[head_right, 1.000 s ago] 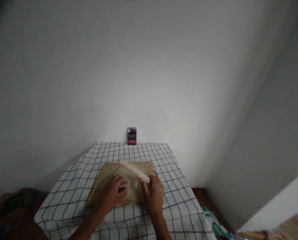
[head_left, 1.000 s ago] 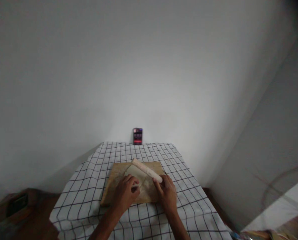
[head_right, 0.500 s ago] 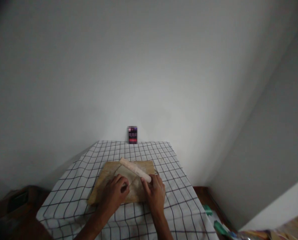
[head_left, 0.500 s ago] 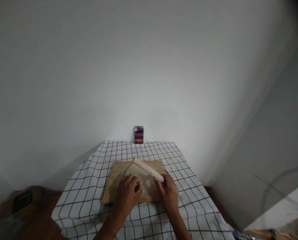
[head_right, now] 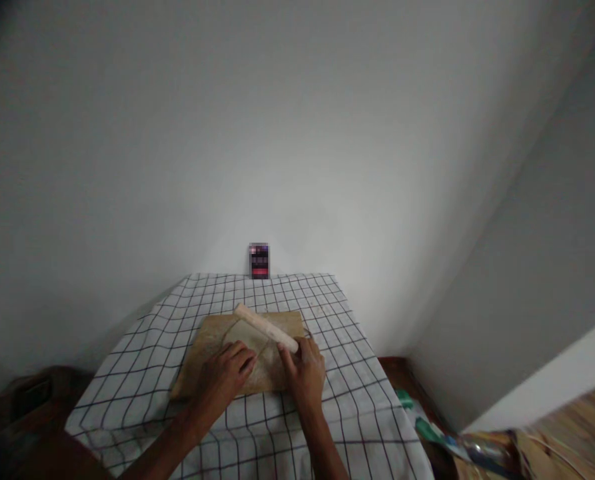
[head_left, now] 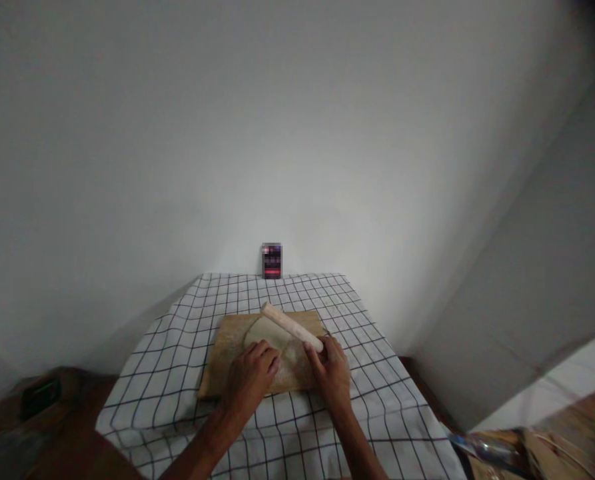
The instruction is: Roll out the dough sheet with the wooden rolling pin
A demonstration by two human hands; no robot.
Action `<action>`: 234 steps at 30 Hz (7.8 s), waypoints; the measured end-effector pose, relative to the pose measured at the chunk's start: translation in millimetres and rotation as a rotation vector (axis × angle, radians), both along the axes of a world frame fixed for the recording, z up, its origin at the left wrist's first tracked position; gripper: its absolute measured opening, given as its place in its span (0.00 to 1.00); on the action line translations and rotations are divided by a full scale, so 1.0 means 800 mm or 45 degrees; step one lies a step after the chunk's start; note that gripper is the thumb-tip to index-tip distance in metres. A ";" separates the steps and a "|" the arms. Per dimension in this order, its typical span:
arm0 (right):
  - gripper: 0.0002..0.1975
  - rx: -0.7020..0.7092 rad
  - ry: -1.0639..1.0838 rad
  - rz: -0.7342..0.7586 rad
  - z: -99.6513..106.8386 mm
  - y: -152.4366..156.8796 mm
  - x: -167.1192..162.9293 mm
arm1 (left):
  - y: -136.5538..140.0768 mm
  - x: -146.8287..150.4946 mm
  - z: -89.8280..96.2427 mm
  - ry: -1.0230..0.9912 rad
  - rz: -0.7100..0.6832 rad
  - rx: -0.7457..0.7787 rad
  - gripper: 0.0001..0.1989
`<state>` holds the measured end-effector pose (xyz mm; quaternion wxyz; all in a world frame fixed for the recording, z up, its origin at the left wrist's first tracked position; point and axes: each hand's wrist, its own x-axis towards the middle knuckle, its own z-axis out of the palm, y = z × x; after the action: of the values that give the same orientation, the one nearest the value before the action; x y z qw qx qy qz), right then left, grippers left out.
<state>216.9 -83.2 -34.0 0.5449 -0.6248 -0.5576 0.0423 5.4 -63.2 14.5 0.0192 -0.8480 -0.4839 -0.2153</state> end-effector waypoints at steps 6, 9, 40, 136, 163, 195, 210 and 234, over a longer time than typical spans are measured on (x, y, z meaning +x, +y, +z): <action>0.27 0.005 -0.012 -0.011 -0.002 0.001 0.000 | 0.006 0.005 0.006 -0.006 0.065 -0.041 0.12; 0.27 0.003 -0.003 -0.004 -0.002 0.001 0.000 | 0.011 0.001 0.020 -0.114 0.064 -0.180 0.13; 0.28 -0.016 0.081 0.019 0.000 -0.003 0.003 | 0.057 -0.044 0.003 -0.589 0.212 -0.232 0.13; 0.24 -0.595 -0.968 0.195 0.053 0.054 -0.018 | 0.072 -0.057 -0.021 -0.121 0.197 0.158 0.23; 0.26 -0.738 -0.877 0.242 0.074 0.063 -0.027 | 0.084 -0.056 -0.031 -0.185 0.144 0.302 0.24; 0.26 -0.715 -0.882 0.261 0.070 0.115 -0.025 | 0.099 -0.040 0.013 0.061 0.333 -0.013 0.24; 0.24 -0.837 -0.753 0.355 0.090 0.196 -0.034 | 0.162 -0.033 0.052 0.112 0.440 -0.102 0.17; 0.27 -0.695 -0.873 0.393 0.059 0.096 -0.010 | 0.103 -0.057 0.008 -0.026 0.156 0.039 0.18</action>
<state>209.1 -6.5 13.4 0.1320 -0.6328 -0.7607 0.0590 -39.9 19.4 21.2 0.0403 -0.8140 -0.5319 -0.2298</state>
